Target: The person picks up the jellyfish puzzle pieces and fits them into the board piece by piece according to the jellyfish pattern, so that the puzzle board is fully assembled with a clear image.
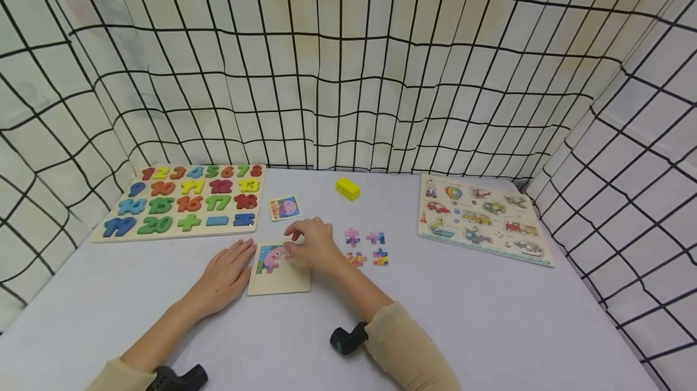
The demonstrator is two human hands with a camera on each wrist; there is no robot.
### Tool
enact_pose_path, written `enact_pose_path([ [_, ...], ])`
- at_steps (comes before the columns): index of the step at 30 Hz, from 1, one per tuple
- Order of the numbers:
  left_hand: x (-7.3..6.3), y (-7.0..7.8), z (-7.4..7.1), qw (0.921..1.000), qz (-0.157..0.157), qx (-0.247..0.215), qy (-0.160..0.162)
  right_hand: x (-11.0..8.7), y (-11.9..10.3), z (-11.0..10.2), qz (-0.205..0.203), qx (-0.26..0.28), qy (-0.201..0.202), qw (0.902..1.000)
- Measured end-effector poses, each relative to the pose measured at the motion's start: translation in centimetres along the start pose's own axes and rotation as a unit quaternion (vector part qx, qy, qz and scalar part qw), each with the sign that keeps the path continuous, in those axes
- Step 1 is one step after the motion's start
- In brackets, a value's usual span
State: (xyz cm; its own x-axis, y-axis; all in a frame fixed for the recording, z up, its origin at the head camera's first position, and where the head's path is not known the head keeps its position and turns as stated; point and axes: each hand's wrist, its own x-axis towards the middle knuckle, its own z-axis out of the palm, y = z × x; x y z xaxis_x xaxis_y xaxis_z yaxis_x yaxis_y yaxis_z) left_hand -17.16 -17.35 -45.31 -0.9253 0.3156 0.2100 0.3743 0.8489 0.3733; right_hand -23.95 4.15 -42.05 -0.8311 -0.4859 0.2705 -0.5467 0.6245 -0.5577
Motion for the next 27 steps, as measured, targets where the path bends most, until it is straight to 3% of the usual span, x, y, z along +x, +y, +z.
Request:
enact_pose_path([
  [13, 0.0, -0.2, 0.1, 1.0000, 0.000, -0.007, 0.000, -0.4, 3.4, -2.7, 0.038, 0.011, 0.051, 0.9979],
  [22, -0.1, -0.1, 0.2, 1.0000, -0.001, -0.005, 0.004, -1.2, 6.1, -4.4, 0.100, 0.003, 0.057, 0.9934],
  [27, -0.1, -0.1, 0.2, 1.0000, -0.001, -0.003, 0.004, -1.8, 7.6, -5.4, 0.108, 0.007, 0.054, 0.9927],
])
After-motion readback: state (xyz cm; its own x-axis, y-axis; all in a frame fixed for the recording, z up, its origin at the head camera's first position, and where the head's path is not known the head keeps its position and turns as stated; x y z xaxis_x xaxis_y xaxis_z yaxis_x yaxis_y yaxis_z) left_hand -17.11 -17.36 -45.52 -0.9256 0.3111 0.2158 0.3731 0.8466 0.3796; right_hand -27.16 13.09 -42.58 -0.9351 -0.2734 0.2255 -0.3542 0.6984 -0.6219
